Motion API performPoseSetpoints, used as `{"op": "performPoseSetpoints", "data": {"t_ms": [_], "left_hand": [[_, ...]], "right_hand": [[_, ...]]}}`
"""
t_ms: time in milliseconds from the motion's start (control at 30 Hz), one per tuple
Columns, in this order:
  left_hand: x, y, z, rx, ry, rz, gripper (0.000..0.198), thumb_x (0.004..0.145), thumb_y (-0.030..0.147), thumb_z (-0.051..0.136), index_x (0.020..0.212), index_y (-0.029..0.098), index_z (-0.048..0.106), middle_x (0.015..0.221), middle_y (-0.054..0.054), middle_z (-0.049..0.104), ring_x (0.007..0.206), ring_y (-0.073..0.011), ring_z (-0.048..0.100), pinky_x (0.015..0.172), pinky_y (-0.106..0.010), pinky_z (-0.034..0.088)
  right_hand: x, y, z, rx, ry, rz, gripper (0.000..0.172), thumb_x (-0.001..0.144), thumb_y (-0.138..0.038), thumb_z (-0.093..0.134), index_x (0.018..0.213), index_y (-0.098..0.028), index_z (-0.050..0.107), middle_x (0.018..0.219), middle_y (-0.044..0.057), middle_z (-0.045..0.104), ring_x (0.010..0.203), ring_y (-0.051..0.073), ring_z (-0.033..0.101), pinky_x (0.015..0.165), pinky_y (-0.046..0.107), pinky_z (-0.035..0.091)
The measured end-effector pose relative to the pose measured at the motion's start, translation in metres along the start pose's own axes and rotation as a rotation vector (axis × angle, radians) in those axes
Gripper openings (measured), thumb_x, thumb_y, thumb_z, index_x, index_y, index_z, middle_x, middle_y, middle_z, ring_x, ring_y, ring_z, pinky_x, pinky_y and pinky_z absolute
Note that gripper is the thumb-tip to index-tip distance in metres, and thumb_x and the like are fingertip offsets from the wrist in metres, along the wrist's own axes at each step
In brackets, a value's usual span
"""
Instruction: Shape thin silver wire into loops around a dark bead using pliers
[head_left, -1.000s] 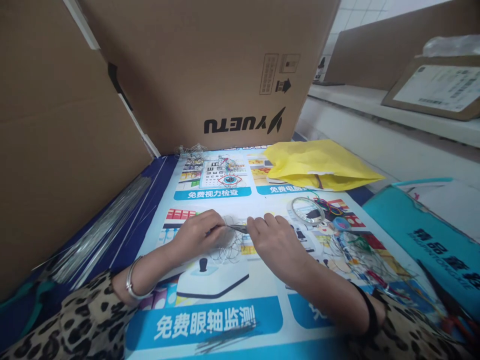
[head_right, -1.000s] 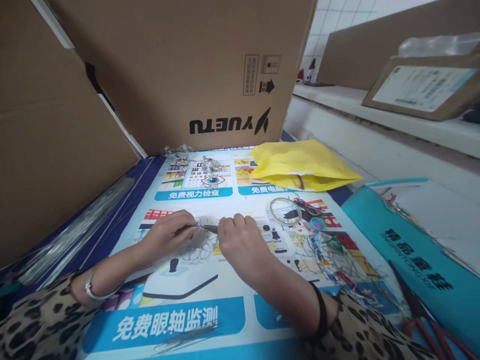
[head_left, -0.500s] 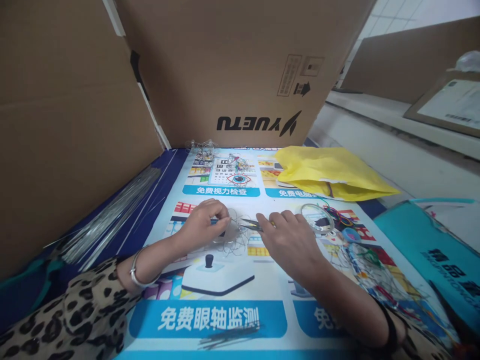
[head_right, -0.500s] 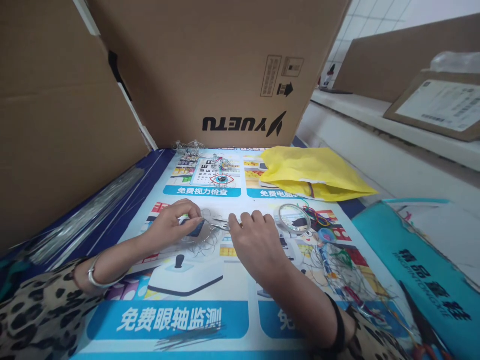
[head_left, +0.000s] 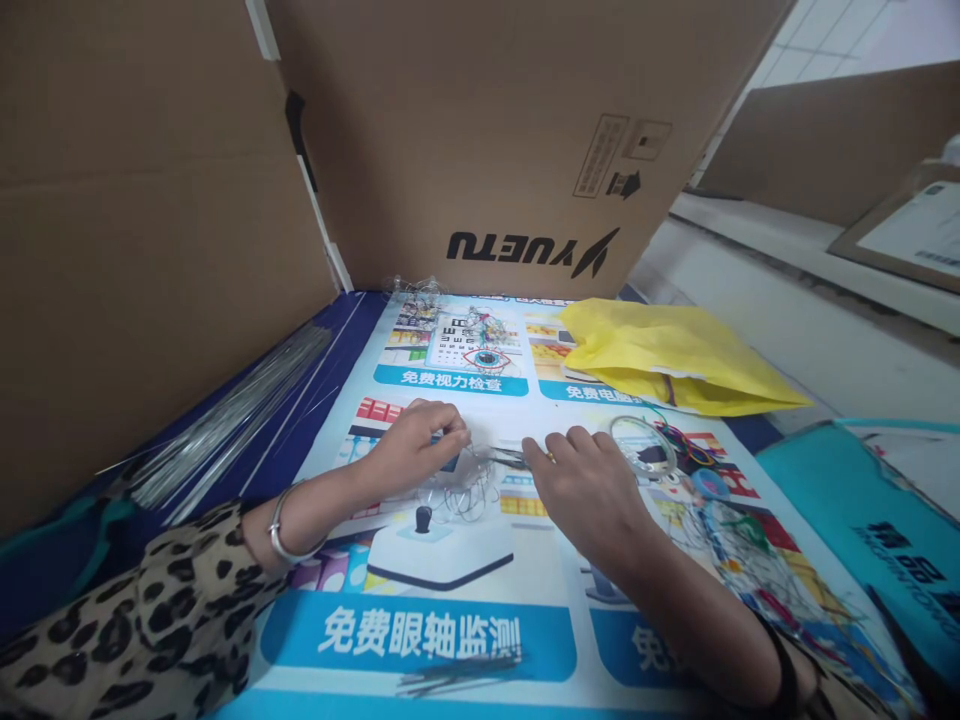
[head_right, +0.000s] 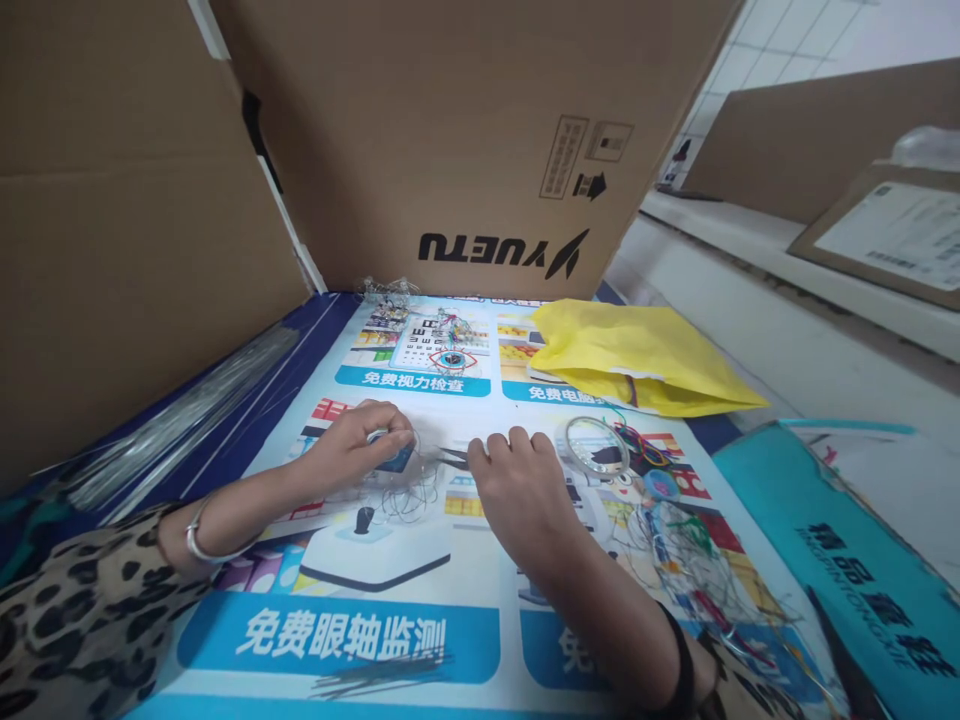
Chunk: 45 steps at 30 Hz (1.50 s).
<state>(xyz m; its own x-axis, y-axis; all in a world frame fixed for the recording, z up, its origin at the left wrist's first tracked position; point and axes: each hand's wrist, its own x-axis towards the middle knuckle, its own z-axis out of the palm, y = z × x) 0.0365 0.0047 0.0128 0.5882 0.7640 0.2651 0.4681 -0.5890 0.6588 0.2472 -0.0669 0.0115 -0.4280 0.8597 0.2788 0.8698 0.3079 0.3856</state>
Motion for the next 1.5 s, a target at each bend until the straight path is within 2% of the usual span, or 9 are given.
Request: {"op": "performPoseSetpoints", "data": {"t_ms": [233,500,700,867,1033,1300,1500], "left_hand": [[-0.001,0.002,0.0,0.083,-0.008,-0.02,0.026,0.086,0.025,0.036,0.068,0.017,0.051,0.068,0.0,0.057,0.068,-0.0141,0.05,0.072,-0.03,0.035],[0.001,-0.005,0.006,0.04,0.041,-0.125,0.019,0.082,0.024,0.041,0.067,0.017,0.05,0.066,0.001,0.055,0.064,-0.0133,0.048,0.058,-0.025,0.035],[0.001,-0.002,0.009,0.05,0.042,-0.187,0.021,0.081,0.026,0.043,0.063,0.017,0.046,0.061,0.002,0.05,0.059,-0.0123,0.045,0.054,-0.023,0.031],[-0.001,0.002,0.01,0.043,0.115,-0.139,0.019,0.08,0.025,0.044,0.063,0.017,0.043,0.063,0.002,0.048,0.062,-0.0122,0.044,0.057,-0.024,0.032],[-0.002,0.007,0.01,-0.031,0.154,-0.185,0.02,0.08,0.027,0.043,0.062,0.017,0.044,0.061,0.003,0.046,0.06,-0.0119,0.043,0.057,-0.024,0.032],[0.001,0.007,0.005,-0.297,0.043,-0.385,0.018,0.072,0.028,0.05,0.059,0.015,0.051,0.057,0.003,0.048,0.056,-0.0107,0.043,0.054,-0.023,0.033],[-0.001,0.01,0.005,-0.34,0.121,-0.401,0.017,0.07,0.027,0.051,0.057,0.016,0.047,0.055,0.004,0.044,0.054,-0.0097,0.04,0.052,-0.022,0.031]], "right_hand": [[0.0,0.0,-0.002,0.006,0.022,-0.028,0.023,0.083,-0.015,0.049,0.102,-0.019,0.059,0.077,0.005,0.059,0.074,0.019,0.044,0.063,0.033,0.02],[0.003,0.003,-0.01,0.09,-0.077,0.077,0.022,0.084,-0.019,0.046,0.1,-0.022,0.06,0.08,0.004,0.061,0.077,0.018,0.047,0.064,0.03,0.022],[0.008,-0.006,-0.012,0.05,-0.041,0.069,0.017,0.083,-0.015,0.046,0.092,-0.019,0.059,0.079,0.005,0.058,0.074,0.019,0.046,0.063,0.032,0.022],[0.011,-0.015,-0.013,0.042,-0.001,0.028,0.015,0.081,-0.011,0.047,0.088,-0.018,0.058,0.077,0.005,0.057,0.072,0.019,0.045,0.062,0.032,0.021],[0.014,-0.021,-0.013,0.018,0.054,0.012,0.015,0.081,-0.012,0.048,0.091,-0.016,0.059,0.076,0.006,0.056,0.071,0.019,0.043,0.061,0.032,0.021],[0.011,-0.02,-0.01,0.004,0.101,-0.004,0.02,0.082,-0.012,0.048,0.098,-0.014,0.059,0.077,0.006,0.057,0.071,0.019,0.043,0.061,0.033,0.021],[0.01,-0.01,-0.014,0.02,0.044,0.023,0.018,0.081,-0.012,0.049,0.095,-0.016,0.06,0.079,0.006,0.058,0.074,0.02,0.044,0.063,0.033,0.022]]}}
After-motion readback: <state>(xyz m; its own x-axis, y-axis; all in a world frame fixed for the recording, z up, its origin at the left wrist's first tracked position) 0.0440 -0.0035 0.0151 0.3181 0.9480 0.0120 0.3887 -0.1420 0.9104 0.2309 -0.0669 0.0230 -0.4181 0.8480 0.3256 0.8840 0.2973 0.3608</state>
